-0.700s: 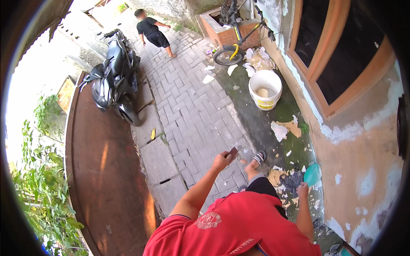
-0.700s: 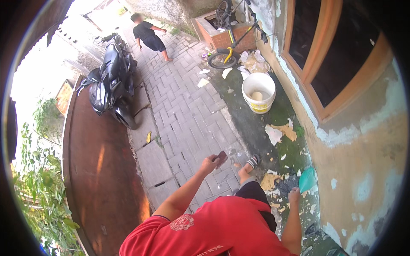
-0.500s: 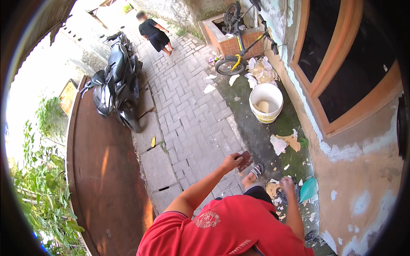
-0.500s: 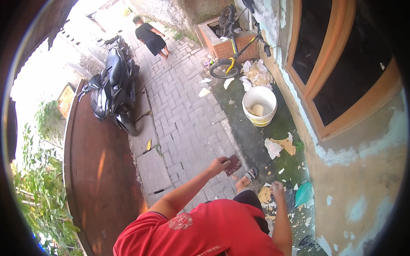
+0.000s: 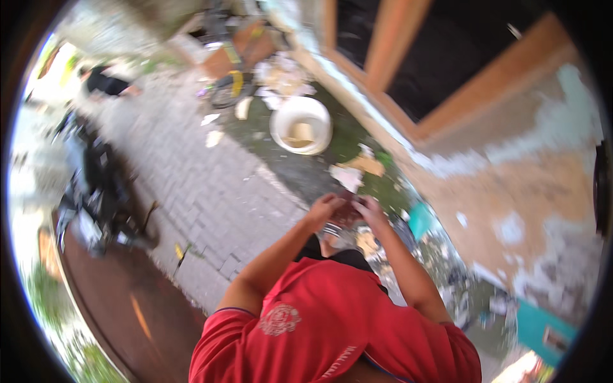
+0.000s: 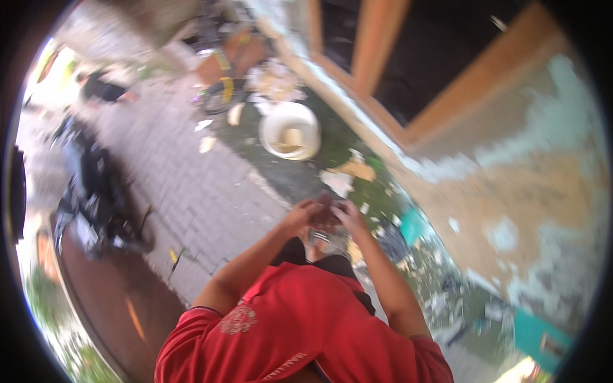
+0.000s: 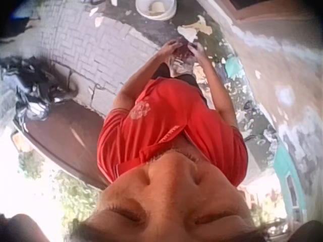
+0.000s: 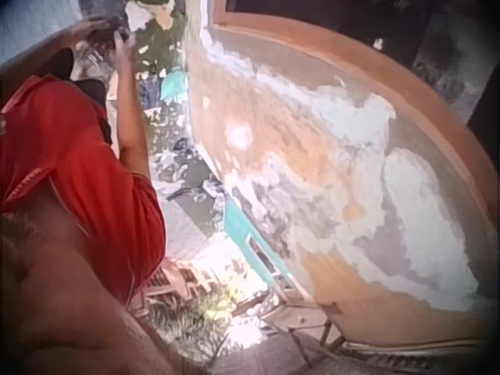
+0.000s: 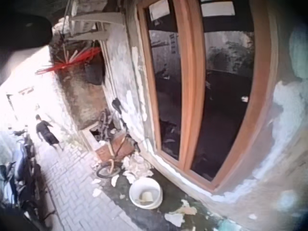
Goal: The person patches a wall near a window frame using a scraper to apply a white filler material and then smoothing it by hand.
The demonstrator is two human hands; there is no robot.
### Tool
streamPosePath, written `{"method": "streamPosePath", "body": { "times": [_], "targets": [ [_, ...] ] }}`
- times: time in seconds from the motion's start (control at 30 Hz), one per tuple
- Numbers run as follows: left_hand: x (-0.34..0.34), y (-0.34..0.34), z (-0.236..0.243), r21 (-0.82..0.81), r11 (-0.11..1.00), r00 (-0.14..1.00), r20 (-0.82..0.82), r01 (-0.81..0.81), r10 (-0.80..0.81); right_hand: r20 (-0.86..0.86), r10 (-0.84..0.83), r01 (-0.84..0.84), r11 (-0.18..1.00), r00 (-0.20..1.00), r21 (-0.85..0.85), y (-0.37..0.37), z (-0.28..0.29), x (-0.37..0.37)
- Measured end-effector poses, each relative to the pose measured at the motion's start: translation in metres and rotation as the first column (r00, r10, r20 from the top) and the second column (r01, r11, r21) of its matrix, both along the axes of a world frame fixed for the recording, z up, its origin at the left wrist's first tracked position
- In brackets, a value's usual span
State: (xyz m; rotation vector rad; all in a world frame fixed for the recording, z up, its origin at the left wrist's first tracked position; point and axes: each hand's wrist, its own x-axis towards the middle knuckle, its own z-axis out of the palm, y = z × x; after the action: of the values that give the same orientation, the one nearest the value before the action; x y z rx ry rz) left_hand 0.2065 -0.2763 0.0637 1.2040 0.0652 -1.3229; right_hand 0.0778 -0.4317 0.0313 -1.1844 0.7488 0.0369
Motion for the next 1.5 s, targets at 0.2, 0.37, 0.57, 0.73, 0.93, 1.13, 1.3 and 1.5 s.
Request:
{"method": "streamPosePath", "body": {
  "times": [0.2,0.37,0.57,0.73,0.93,1.13,1.3,1.5],
  "targets": [
    [-0.016,-0.083,-0.020,0.014,0.956,0.925,-0.254,0.295,-0.281,-0.047,-0.056,0.027,0.879,0.997,-0.476,-0.053,-0.031,-0.043],
    [-0.038,-0.139,-0.061,0.013,0.872,0.872,0.008,0.490,-0.490,-0.277,-0.243,0.002,0.756,0.930,-0.655,-0.106,0.011,-0.101],
    [-0.032,-0.164,-0.128,0.112,0.944,0.875,0.357,0.309,-0.329,-0.229,-0.613,0.365,0.686,0.757,-0.629,-0.162,0.058,-0.187],
    [0.014,-0.163,-0.222,0.275,0.947,0.645,0.697,0.163,-0.313,-0.111,-0.622,0.377,0.597,0.775,-0.708,-0.217,0.081,-0.211],
    [0.001,-0.206,-0.163,0.510,0.859,0.632,0.678,-0.037,-0.375,-0.063,-0.604,0.169,0.320,0.794,-0.932,-0.257,0.155,-0.280],
    [-0.098,-0.229,-0.204,0.419,0.850,0.577,0.798,-0.320,-0.177,0.212,-0.247,0.101,-0.396,0.945,-0.913,-0.318,0.267,-0.394],
    [-0.263,-0.251,-0.191,0.459,0.788,0.726,0.687,-0.411,-0.022,0.354,-0.093,0.217,-0.640,0.931,-0.737,-0.365,0.343,-0.482],
    [-0.362,-0.280,-0.140,0.406,0.804,0.774,0.625,-0.434,0.103,0.523,0.077,0.462,-0.589,0.849,-0.663,-0.400,0.364,-0.500]
  ]
}}
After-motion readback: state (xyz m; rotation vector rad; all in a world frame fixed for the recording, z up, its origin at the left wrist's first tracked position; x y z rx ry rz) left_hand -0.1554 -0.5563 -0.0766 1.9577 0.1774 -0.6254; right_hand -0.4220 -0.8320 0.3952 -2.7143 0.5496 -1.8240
